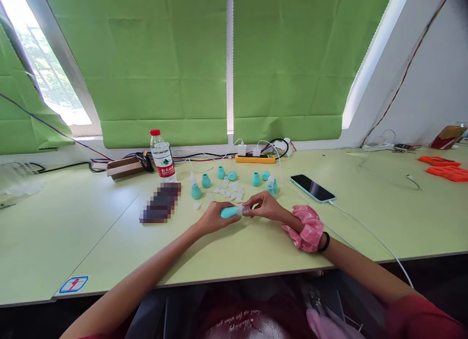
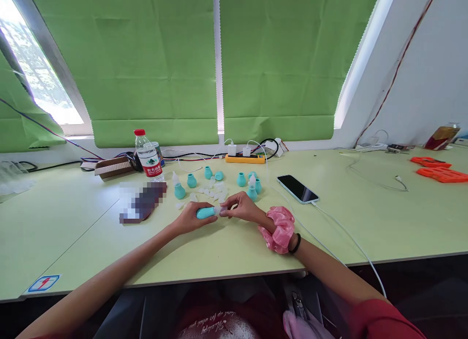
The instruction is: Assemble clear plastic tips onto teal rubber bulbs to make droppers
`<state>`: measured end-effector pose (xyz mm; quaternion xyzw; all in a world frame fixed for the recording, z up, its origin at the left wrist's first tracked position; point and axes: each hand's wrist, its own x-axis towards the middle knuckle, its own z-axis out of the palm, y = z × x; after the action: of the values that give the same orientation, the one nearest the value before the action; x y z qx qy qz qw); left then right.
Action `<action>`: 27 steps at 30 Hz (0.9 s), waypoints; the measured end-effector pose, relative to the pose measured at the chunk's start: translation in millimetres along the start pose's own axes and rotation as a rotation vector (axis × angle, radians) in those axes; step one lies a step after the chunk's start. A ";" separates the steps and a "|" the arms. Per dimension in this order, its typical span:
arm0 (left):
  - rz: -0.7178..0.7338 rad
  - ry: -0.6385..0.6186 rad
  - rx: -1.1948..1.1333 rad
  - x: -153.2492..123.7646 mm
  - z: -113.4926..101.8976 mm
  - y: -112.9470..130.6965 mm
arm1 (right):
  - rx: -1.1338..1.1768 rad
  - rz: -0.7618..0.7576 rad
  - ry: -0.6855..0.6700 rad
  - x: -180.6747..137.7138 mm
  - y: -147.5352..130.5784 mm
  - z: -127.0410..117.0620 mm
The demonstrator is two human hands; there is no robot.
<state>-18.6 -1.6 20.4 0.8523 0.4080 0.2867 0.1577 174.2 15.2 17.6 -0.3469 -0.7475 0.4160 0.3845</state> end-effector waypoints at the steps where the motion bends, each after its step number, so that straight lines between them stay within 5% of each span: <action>1: 0.012 -0.010 0.015 -0.4 0.3 1.0 | 0.013 0.008 -0.030 0.1 -0.7 -1.8; 19: 0.327 -0.011 0.730 -10.0 10.8 15.2 | 0.249 0.275 -0.338 -0.3 -3.2 -9.0; 24: 0.320 -0.016 0.571 -11.2 5.8 22.4 | 0.289 0.311 -0.382 2.1 -1.6 -3.0; 27: 0.235 0.034 0.346 -5.1 -0.5 16.4 | 0.323 0.306 -0.188 6.7 2.3 3.5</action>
<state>-11.5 -15.7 27.2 0.9035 0.3515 0.2432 -0.0324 168.6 20.6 16.2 -0.3498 -0.6425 0.6140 0.2964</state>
